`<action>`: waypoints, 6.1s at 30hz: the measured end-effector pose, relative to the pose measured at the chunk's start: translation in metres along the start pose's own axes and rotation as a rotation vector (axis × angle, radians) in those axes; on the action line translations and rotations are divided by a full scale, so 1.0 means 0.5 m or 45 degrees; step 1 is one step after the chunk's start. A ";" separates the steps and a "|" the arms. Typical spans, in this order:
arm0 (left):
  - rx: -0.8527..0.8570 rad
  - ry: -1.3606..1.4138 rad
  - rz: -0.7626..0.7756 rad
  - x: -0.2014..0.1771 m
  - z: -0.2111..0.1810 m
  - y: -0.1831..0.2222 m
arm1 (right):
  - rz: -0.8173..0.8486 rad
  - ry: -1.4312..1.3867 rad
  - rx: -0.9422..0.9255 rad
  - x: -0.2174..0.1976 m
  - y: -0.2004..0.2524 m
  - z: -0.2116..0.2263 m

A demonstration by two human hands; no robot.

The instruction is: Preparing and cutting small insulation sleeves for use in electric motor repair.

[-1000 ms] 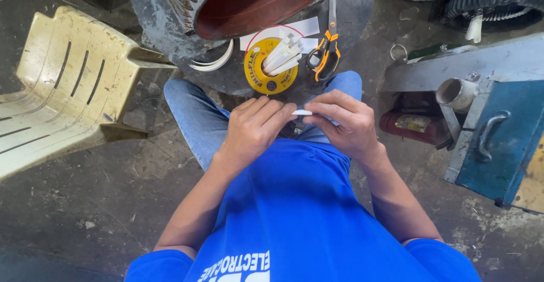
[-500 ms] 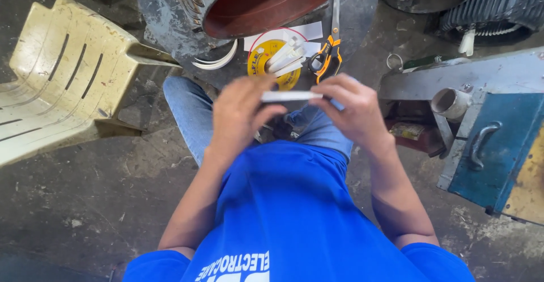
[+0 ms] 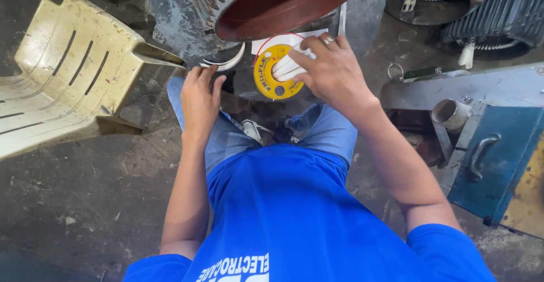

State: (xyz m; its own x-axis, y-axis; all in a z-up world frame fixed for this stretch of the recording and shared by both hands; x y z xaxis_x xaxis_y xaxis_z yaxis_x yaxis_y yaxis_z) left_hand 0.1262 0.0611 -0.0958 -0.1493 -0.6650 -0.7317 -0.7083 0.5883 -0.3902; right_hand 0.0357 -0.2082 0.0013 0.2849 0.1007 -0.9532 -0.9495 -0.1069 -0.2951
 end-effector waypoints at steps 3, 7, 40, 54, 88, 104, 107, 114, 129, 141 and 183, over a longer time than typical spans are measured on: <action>-0.026 -0.014 -0.022 0.012 0.019 0.003 | -0.093 -0.165 0.174 -0.041 0.010 -0.017; 0.006 -0.105 -0.004 0.042 0.050 0.002 | -0.300 -0.432 0.389 0.033 0.089 -0.002; 0.130 0.084 -0.244 0.062 -0.178 0.022 | -0.209 -1.324 0.867 0.085 0.151 0.102; -0.360 1.160 -0.190 0.049 -0.228 -0.033 | 0.047 -1.176 0.521 -0.063 0.106 0.063; 0.054 0.878 0.029 0.000 -0.294 -0.083 | 0.017 -0.930 0.460 -0.056 0.102 0.060; 0.003 0.845 0.208 0.016 -0.292 -0.079 | 0.083 -0.755 0.382 -0.050 0.118 0.069; 0.007 0.835 0.212 0.027 -0.289 -0.076 | 0.102 -0.771 0.385 -0.036 0.125 0.066; -0.095 0.939 0.225 0.036 -0.272 -0.084 | 0.204 -1.177 0.562 -0.031 0.127 0.028; 0.052 0.881 0.353 0.015 -0.290 -0.111 | 0.255 -1.280 0.559 -0.021 0.099 0.032; 0.053 0.974 0.225 0.027 -0.274 -0.110 | 0.253 -1.323 0.518 -0.030 0.080 0.032; -0.050 1.012 0.264 0.012 -0.276 -0.153 | 0.311 -1.401 0.699 -0.050 0.051 0.003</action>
State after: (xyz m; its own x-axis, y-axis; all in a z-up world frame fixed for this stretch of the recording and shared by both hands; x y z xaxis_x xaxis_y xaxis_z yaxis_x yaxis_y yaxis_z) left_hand 0.0844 -0.0515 0.0067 -0.7132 -0.6808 -0.1671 -0.6341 0.7282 -0.2601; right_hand 0.0043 -0.2118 0.0180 0.0840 0.9362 -0.3413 -0.9668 0.1596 0.1997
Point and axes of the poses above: each hand's wrist, its own y-axis away from the middle knuckle, its own x-axis out of the palm, z = x × y, the point moved 6 cm from there along -y, towards the middle knuckle, and after that the axes turned 13 degrees about x, right-handed, at the moved point
